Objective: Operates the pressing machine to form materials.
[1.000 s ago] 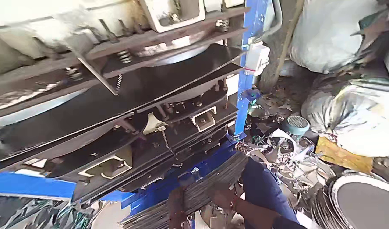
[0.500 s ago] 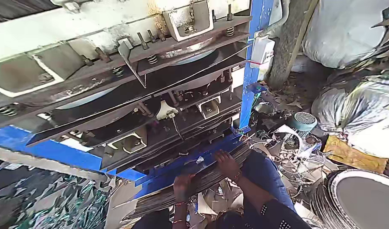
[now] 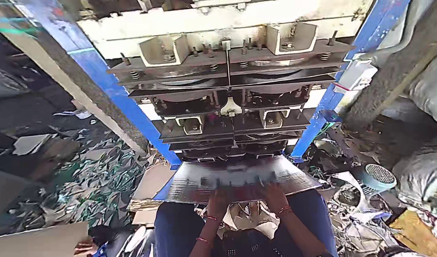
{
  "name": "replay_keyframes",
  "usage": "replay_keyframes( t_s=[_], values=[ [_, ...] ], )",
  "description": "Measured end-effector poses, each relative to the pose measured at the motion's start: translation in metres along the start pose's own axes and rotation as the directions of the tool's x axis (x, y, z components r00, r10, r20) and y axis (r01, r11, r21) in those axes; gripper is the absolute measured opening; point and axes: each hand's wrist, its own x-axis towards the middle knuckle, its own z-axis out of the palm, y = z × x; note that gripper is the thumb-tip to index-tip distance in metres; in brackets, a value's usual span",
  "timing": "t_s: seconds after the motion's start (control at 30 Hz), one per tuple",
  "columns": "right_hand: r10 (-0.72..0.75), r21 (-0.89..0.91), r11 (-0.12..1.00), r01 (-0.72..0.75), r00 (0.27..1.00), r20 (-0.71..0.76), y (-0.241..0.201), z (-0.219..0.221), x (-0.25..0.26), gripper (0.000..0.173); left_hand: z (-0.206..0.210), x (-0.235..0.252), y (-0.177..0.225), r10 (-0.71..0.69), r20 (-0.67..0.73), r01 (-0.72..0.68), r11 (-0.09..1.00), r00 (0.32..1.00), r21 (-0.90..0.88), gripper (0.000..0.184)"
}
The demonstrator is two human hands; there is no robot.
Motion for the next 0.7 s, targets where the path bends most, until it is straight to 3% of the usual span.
replay_keyframes(
  t_s=[0.1,0.2,0.27,0.3,0.33,0.37,0.4,0.43,0.5,0.57,0.63,0.7],
  values=[
    [0.007,-0.010,1.000,-0.007,0.999,0.037,0.004,0.004,0.006,0.057,0.004,0.009,-0.009,0.021,0.043,-0.019,0.999,0.999,-0.043,0.045],
    [0.019,-0.024,1.000,-0.018,0.999,0.036,0.000,-0.004,0.002,0.059,0.010,0.009,-0.021,0.070,-0.032,-0.074,0.986,0.997,-0.148,0.051],
    [0.009,-0.011,1.000,-0.010,0.998,-0.068,-0.006,-0.014,-0.017,0.060,-0.009,-0.005,-0.021,0.112,-0.125,-0.131,0.978,0.986,-0.161,0.052],
    [-0.005,0.000,1.000,0.005,0.977,-0.213,-0.009,-0.012,-0.032,0.059,-0.018,-0.019,-0.019,0.137,-0.243,-0.170,0.978,0.960,-0.122,0.049],
    [-0.048,-0.008,0.999,0.050,0.890,-0.454,-0.010,-0.003,-0.047,0.054,-0.018,-0.031,-0.018,0.188,-0.426,-0.238,0.969,0.885,-0.067,0.048],
    [-0.095,-0.048,0.995,0.084,0.757,-0.647,-0.012,0.006,-0.060,0.050,-0.015,-0.042,-0.019,0.244,-0.573,-0.295,0.955,0.782,0.004,0.046],
    [-0.131,-0.091,0.991,0.097,0.628,-0.767,-0.015,0.014,-0.075,0.046,-0.012,-0.056,-0.019,0.288,-0.651,-0.327,0.943,0.702,0.064,0.046],
    [-0.146,-0.109,0.989,0.100,0.553,-0.820,-0.020,0.022,-0.091,0.044,-0.008,-0.074,-0.019,0.316,-0.680,-0.343,0.934,0.661,0.100,0.046],
    [-0.157,-0.106,0.987,0.121,0.587,-0.794,-0.032,0.037,-0.130,0.043,0.005,-0.116,-0.018,0.336,-0.683,-0.321,0.934,0.649,0.155,0.040],
    [-0.216,-0.164,0.976,0.140,0.612,-0.761,-0.038,0.052,-0.155,0.039,0.004,-0.153,-0.015,0.333,-0.643,-0.320,0.937,0.690,0.141,0.038],
    [-0.259,-0.231,0.965,0.123,0.585,-0.768,-0.040,0.060,-0.163,0.035,0.002,-0.174,-0.013,0.326,-0.618,-0.323,0.938,0.715,0.121,0.036],
    [-0.285,-0.278,0.955,0.101,0.561,-0.777,-0.041,0.059,-0.160,0.035,0.011,-0.176,-0.016,0.317,-0.661,-0.290,0.944,0.680,0.154,0.032]
  ],
)
